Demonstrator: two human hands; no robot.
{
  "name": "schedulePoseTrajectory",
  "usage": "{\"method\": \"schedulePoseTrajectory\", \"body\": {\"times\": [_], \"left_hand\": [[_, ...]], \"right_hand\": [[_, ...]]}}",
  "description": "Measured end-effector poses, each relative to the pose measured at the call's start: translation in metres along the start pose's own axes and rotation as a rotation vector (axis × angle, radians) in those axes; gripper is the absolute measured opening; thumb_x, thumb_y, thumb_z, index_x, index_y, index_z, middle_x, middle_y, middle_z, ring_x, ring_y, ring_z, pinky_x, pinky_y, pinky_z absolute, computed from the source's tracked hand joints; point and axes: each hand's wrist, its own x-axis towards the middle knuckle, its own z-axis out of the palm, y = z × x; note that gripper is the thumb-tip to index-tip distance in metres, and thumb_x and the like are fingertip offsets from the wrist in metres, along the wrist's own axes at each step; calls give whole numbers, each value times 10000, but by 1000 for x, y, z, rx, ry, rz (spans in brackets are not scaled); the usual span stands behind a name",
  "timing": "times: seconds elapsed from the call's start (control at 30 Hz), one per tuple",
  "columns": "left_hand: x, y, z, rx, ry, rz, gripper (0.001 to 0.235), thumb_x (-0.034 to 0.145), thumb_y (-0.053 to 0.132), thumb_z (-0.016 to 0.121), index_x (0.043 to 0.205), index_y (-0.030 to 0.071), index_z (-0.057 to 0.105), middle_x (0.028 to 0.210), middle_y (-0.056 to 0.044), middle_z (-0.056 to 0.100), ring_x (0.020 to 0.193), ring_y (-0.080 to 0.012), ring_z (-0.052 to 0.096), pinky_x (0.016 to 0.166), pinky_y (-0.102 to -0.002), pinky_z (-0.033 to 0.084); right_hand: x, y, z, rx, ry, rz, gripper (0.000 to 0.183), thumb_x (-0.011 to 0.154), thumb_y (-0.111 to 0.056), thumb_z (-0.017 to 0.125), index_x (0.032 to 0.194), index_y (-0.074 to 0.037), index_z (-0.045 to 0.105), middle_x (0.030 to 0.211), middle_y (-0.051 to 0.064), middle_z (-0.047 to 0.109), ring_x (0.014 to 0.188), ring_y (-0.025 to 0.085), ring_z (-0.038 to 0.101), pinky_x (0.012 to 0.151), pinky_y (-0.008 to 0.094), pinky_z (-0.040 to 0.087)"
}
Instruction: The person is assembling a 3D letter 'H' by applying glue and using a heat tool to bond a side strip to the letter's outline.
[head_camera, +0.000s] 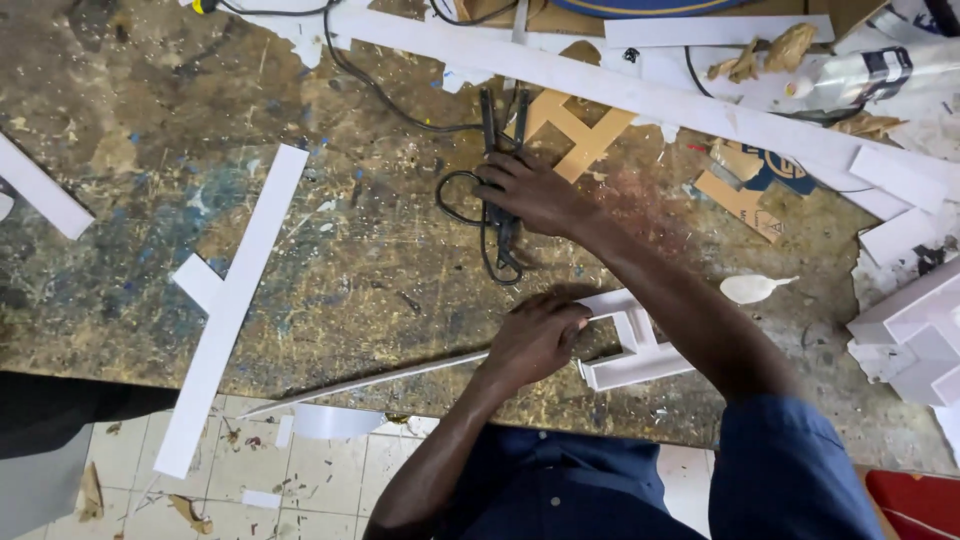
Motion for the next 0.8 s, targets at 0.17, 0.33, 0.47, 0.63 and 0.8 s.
{"method": "schedulePoseTrajectory", "body": {"times": [0.17, 0.33, 0.47, 0.63, 0.8], "left_hand": [[1, -2, -1, 3, -51, 40, 351, 1138, 233, 489, 1384, 242, 739, 1469, -174, 739, 1473, -470, 644, 1204, -650, 525], [0, 3, -13, 16, -58, 42, 344, 1138, 252, 484, 1374, 224, 733, 1455, -175, 736, 1466, -469, 646, 1191, -631, 537], [-3, 3, -13, -16, -34, 72, 317, 1165, 246, 462, 1324, 205, 733, 1360, -178, 762, 1386, -464, 694, 1143, -618, 571], [-4, 8, -17, -85, -44, 66, 332, 1181, 268, 472, 1352, 163, 737, 1302, -206, 784, 1309, -490, 730, 1071, -646, 603], [2, -15, 7, -114, 82, 42, 336, 1166, 377, 538, 1366, 173, 714, 1196, -183, 799, 1173, -473, 764, 896, -677, 659]], "right_hand": [[-18, 15, -1, -6, 213, -11, 649, 848, -32, 882, 1431, -239, 686, 1615, 44, 640, 1607, 320, 480, 1173, 536, 465], [-64, 34, -38, 234, 575, 78, 605, 899, -109, 889, 1487, -138, 749, 1538, 94, 708, 1472, 384, 630, 1221, 525, 529], [-130, 26, -71, 571, 735, 429, 611, 967, -321, 973, 1473, -113, 701, 1394, 108, 705, 1331, 340, 685, 1144, 494, 540], [-193, -18, -119, 965, 874, 623, 671, 992, -208, 968, 1532, 35, 651, 1315, 169, 727, 1128, 268, 756, 988, 434, 637], [-273, -33, -70, 1070, 939, 636, 810, 862, -231, 909, 1461, 221, 607, 1158, 350, 714, 941, 439, 766, 911, 549, 687]]}}
